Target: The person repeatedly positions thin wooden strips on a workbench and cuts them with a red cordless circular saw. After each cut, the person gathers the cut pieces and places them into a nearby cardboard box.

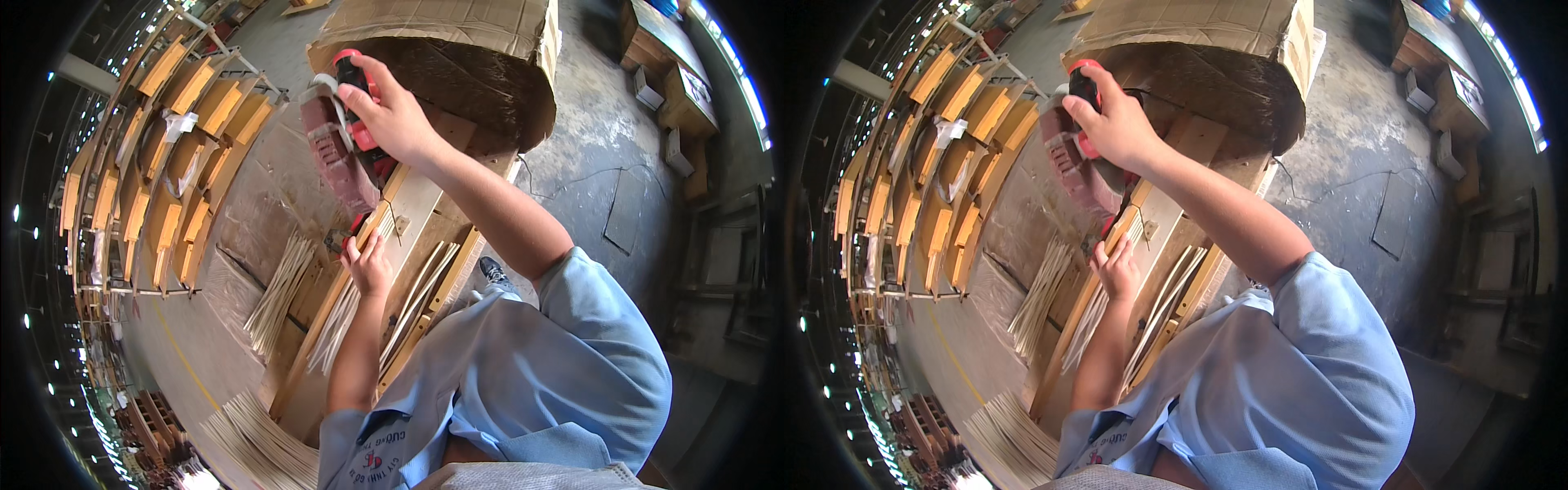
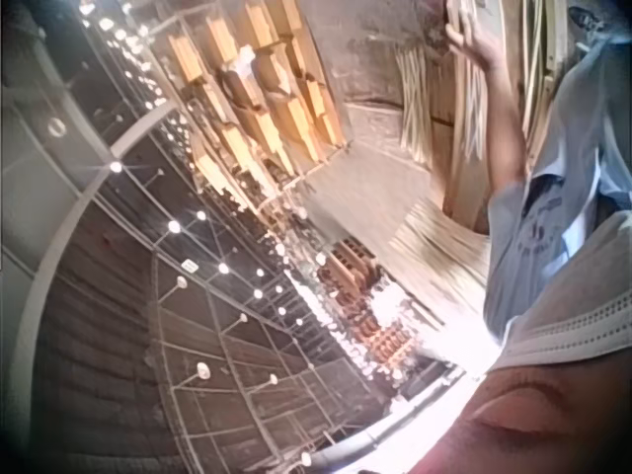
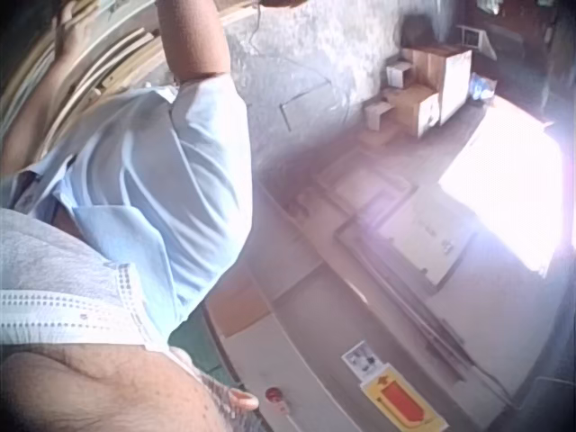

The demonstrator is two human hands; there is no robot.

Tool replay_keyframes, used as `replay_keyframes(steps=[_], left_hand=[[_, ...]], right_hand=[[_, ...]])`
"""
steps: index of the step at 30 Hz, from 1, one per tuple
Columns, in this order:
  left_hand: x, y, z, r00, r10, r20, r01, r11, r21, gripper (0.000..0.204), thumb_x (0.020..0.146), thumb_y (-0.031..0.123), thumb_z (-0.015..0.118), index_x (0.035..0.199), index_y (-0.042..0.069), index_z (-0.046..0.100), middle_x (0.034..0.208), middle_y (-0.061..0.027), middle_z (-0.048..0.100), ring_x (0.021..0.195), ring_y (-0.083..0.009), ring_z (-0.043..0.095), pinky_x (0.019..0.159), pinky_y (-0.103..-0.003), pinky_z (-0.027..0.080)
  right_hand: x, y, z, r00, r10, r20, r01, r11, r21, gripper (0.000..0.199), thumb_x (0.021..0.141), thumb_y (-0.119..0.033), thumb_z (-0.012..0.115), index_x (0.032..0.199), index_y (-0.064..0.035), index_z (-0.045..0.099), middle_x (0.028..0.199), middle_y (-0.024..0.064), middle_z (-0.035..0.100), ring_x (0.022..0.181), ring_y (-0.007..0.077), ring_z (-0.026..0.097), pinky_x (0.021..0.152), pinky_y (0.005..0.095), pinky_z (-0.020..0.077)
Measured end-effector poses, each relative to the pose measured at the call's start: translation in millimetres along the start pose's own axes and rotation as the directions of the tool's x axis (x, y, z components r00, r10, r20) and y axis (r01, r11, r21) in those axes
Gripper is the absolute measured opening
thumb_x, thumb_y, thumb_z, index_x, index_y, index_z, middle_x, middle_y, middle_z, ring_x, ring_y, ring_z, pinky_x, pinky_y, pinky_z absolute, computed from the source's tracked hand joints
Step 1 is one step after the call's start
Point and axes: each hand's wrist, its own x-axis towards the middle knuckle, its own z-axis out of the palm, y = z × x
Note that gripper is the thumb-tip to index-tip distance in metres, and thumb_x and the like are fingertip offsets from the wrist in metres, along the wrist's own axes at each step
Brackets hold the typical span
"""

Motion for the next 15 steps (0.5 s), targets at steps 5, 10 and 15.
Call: replay_keyframes(steps=[5,10,15], left_hand=[[-3.4,-1.0,-2.3,1.000,-0.016,-0.003,0.016,1.000,0.005,0.039,0.077,0.007,0.077,0.115,0.014,0.081,0.137,0.0093,0.072,0.132,-0.0372,0.051,0.113,-0.061,0.034],[2.0,-3.4,1.4,0.998,-0.004,-0.066,0.004,1.000,0.003,0.032,0.084,0.013,0.074,0.115,0.016,0.081,0.139,0.0084,0.071,0.133,-0.0386,0.050,0.116,-0.062,0.033],[0.5,-6.5,8.8,0.998,0.033,-0.062,-0.031,0.999,0.037,0.033,0.090,0.027,0.070,0.120,0.016,0.076,0.141,0.0058,0.069,0.134,-0.0373,0.049,0.110,-0.059,0.036]], right_hand=[[-9.2,13.2,7.9,0.981,-0.063,-0.184,0.097,0.979,0.178,0.052,0.104,-0.031,0.069,0.143,0.0001,0.054,0.108,0.0144,0.072,0.094,0.0186,0.071,0.085,0.0326,0.0564],[-128.6,106.1,14.5,0.929,0.349,-0.122,-0.268,0.863,0.427,0.034,0.108,-0.029,0.063,0.130,-0.0027,0.062,0.102,0.0051,0.065,0.096,0.0181,0.069,0.085,0.0350,0.0577],[-207.0,155.0,49.8,0.407,0.888,0.213,-0.881,0.320,0.347,0.049,0.108,-0.037,0.057,0.142,-0.0021,0.055,0.120,0.0155,0.071,0.101,0.0271,0.070,0.091,0.0400,0.0558]])
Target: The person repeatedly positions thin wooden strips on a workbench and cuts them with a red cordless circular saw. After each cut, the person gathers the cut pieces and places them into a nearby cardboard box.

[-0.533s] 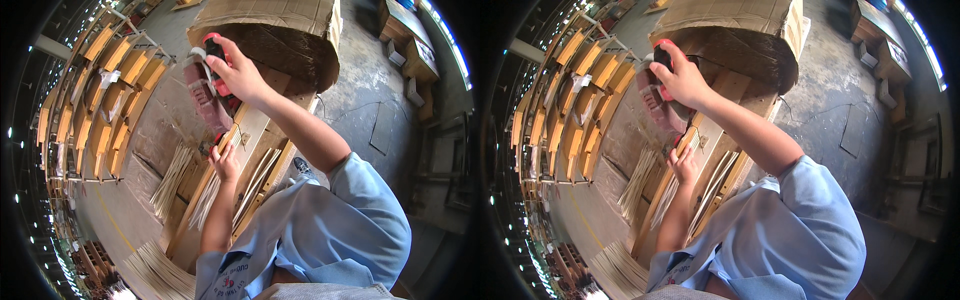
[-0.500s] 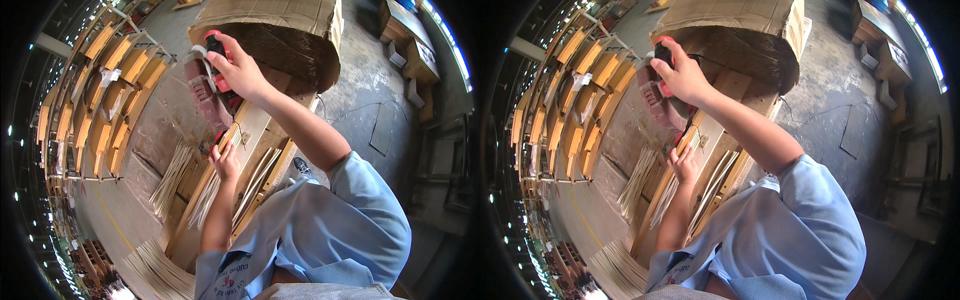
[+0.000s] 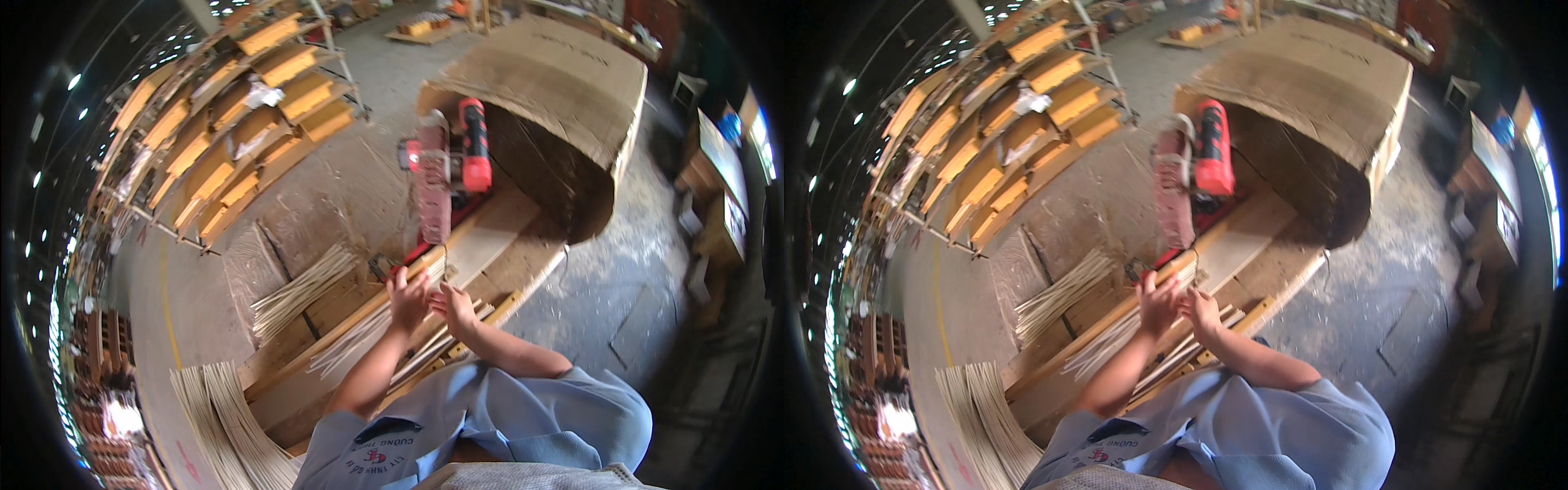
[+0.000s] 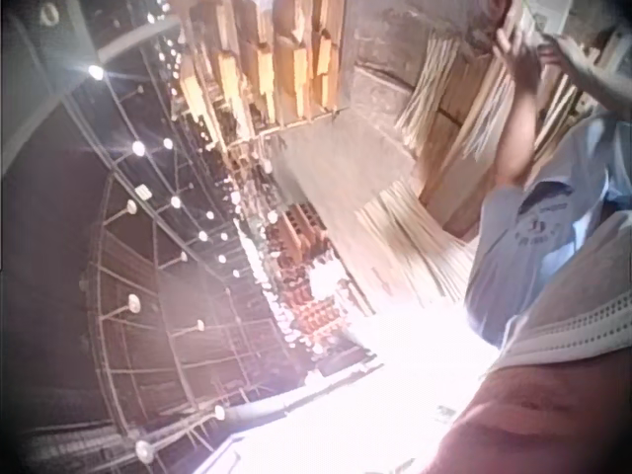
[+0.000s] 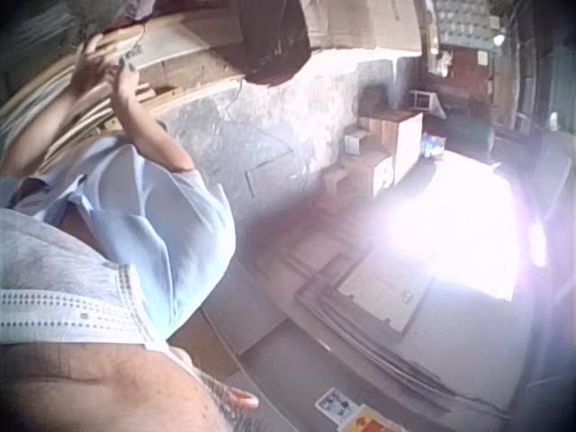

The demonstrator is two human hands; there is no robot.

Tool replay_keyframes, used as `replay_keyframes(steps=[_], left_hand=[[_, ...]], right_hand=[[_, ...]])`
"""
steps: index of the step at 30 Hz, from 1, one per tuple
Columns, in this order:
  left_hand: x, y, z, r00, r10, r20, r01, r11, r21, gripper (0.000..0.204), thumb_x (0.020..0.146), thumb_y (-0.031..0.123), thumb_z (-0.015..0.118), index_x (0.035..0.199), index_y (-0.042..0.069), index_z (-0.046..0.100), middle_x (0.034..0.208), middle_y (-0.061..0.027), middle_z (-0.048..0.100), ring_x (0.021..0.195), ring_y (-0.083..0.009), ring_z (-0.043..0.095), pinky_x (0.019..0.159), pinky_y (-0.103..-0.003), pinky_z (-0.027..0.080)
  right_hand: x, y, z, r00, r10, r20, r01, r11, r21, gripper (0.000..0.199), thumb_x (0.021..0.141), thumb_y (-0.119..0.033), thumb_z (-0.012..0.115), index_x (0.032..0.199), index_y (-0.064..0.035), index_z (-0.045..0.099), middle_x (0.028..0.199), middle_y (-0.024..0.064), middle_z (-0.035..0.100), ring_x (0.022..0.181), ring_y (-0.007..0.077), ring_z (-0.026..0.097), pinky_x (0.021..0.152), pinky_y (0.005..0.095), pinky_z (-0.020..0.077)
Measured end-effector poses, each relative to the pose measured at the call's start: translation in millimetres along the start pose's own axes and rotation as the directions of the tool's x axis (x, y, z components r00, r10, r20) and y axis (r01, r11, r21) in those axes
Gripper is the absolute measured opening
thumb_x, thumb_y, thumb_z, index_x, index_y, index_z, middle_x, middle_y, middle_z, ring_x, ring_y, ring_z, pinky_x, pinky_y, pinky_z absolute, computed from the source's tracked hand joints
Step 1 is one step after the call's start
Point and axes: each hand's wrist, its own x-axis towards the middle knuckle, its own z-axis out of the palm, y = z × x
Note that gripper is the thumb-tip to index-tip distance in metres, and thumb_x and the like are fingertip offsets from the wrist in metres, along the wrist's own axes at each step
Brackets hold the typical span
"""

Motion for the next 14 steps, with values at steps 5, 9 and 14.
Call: replay_keyframes(steps=[5,9,14], left_hand=[[5.3,-0.1,-24.1,0.966,-0.143,0.217,0.155,0.987,-0.041,0.036,0.093,0.017,0.065,0.128,0.020,0.072,0.148,0.0024,0.063,0.142,-0.0344,0.046,0.118,-0.058,0.033],[10.8,2.6,-46.5,0.997,-0.055,0.049,0.068,0.944,-0.323,0.034,0.089,0.007,0.067,0.121,0.016,0.072,0.140,-0.0033,0.065,0.144,-0.0371,0.046,0.119,-0.057,0.034],[-34.4,-14.4,-69.9,0.982,-0.170,0.078,0.181,0.970,-0.162,0.073,0.081,0.016,0.080,0.151,0.019,0.059,0.158,-0.0017,0.055,0.148,-0.0386,0.040,0.116,-0.062,0.034]], right_hand=[[37.0,2.7,31.2,0.997,0.042,0.066,-0.045,0.997,0.055,0.035,0.104,-0.037,0.064,0.118,-0.0053,0.067,0.100,0.0086,0.070,0.086,0.0221,0.066,0.080,0.0366,0.0527],[70.4,-5.8,40.1,0.993,-0.013,0.119,0.001,0.995,0.103,0.034,0.098,-0.034,0.074,0.113,-0.0045,0.067,0.094,0.0082,0.067,0.081,0.0229,0.064,0.071,0.0385,0.0515],[78.2,17.8,70.2,0.974,0.135,0.184,-0.142,0.990,0.024,0.046,0.092,-0.036,0.081,0.123,-0.0077,0.063,0.100,0.0121,0.070,0.081,0.0257,0.067,0.066,0.0402,0.0541]])
